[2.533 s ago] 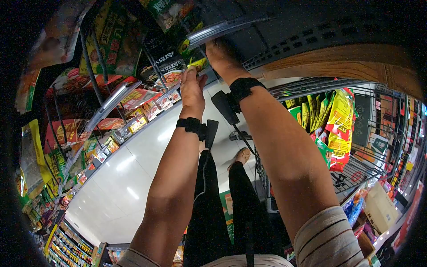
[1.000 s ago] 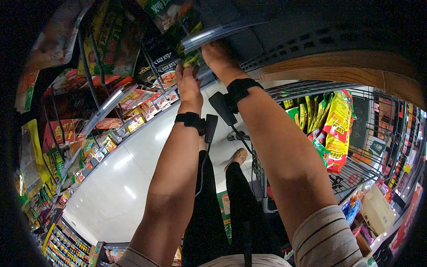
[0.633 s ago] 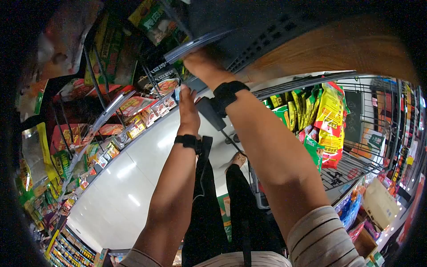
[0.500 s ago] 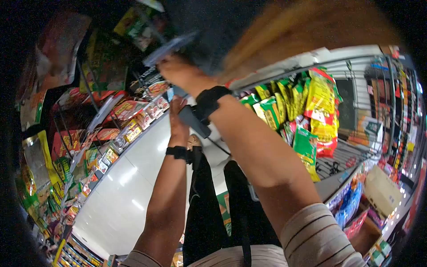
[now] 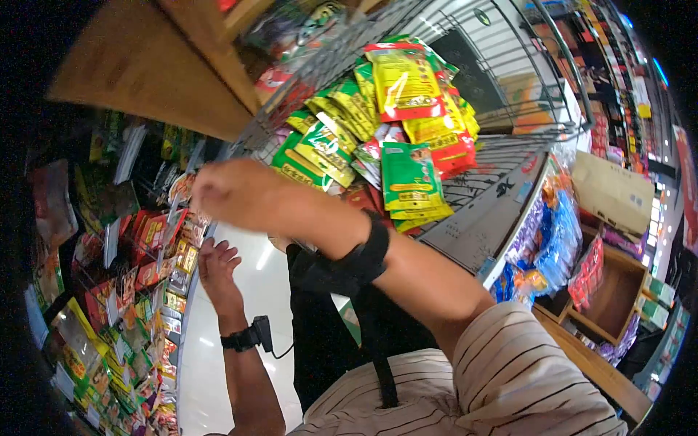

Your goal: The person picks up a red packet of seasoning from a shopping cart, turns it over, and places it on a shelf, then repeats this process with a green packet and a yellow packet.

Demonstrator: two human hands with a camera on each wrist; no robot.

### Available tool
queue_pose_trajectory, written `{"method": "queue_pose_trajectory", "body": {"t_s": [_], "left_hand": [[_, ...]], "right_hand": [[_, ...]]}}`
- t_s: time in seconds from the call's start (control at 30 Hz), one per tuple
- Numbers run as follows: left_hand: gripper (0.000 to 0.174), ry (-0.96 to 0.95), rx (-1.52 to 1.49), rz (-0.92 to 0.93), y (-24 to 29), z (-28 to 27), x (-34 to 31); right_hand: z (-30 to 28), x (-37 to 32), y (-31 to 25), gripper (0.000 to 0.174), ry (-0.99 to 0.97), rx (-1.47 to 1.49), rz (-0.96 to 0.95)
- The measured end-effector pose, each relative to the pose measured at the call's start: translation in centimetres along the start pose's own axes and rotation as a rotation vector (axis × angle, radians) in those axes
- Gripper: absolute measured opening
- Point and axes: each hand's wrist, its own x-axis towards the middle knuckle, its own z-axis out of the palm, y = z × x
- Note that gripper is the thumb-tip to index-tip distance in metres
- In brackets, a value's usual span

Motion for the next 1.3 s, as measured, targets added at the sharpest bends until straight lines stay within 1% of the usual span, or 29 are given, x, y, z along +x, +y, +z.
{"method": "queue_pose_trajectory", "body": {"t_s": [0.07,0.13,0.17,0.23,0.3,0.33,0.4,0.47,0.5,0.6,0.63,0.73,0.77,0.8,0.87,0.97,1.07,1.1,1.2,1.3], "left_hand": [[0.039,-0.026,0.097,0.105,2.6,2.5,-2.0],[0.042,-0.079,0.195,0.191,5.2,5.6,-3.6],[0.036,-0.111,0.199,0.212,6.0,7.4,-4.3],[0.033,-0.292,0.296,0.176,7.0,10.9,-4.8],[0.033,-0.500,0.424,0.138,6.5,15.0,-5.3],[0.033,-0.613,0.476,0.123,5.6,17.0,-5.5],[0.033,-0.855,0.679,0.253,3.6,20.3,-5.3],[0.033,-1.017,0.875,0.280,2.5,23.2,-5.3],[0.033,-1.096,0.974,0.291,2.0,24.2,-5.2],[0.033,-1.289,1.055,0.253,-0.1,25.4,-4.8],[0.036,-1.327,1.054,0.245,-0.3,25.1,-4.8],[0.033,-1.271,0.784,0.124,0.4,23.3,-6.8],[0.045,-1.286,1.014,0.311,1.3,22.2,-7.5],[0.054,-1.271,1.029,0.384,1.0,20.5,-8.2],[0.063,-1.150,1.263,0.746,0.6,17.6,-10.7],[0.067,-1.132,1.315,0.739,2.4,16.0,-14.0],[0.067,-1.159,1.273,0.562,3.2,15.3,-15.2],[0.058,-1.124,1.220,0.554,3.5,15.4,-15.7],[0.048,-1.155,1.192,0.329,3.1,14.4,-16.3],[0.031,-1.024,1.228,0.256,3.6,13.9,-16.8]], "right_hand": [[-4.2,-2.7,1.5,0.030,0.107,0.138,0.126],[-8.0,-5.2,1.3,0.030,0.298,0.174,0.195],[-9.6,-6.5,0.5,0.031,0.376,0.198,0.190],[-12.5,-8.9,-0.1,0.031,0.504,0.251,0.152],[-14.0,-11.1,-1.0,0.029,0.610,0.273,0.090],[-14.3,-12.0,-1.1,0.029,0.642,0.309,0.080],[-15.0,-13.4,-1.0,0.029,0.704,0.376,0.058],[-15.1,-14.8,-0.5,0.028,0.709,0.414,0.070],[-14.9,-15.6,-0.3,0.028,0.708,0.444,0.084],[-14.4,-17.3,1.1,0.027,0.713,0.516,0.127],[-14.1,-17.6,1.7,0.026,0.715,0.540,0.141],[-12.5,-18.1,2.5,0.024,0.685,0.626,0.177],[-12.0,-17.9,2.7,0.024,0.685,0.637,0.177],[-11.6,-18.0,3.0,0.024,0.683,0.647,0.179],[-11.7,-18.5,3.4,0.024,0.678,0.669,0.197],[-12.2,-19.2,4.8,0.025,0.687,0.685,0.191],[-12.4,-20.0,5.7,0.026,0.702,0.709,0.212],[-12.4,-20.1,5.7,0.026,0.703,0.712,0.223],[-12.4,-20.0,5.6,0.026,0.687,0.698,0.229],[-12.0,-19.8,5.8,0.025,0.665,0.696,0.233]]}}
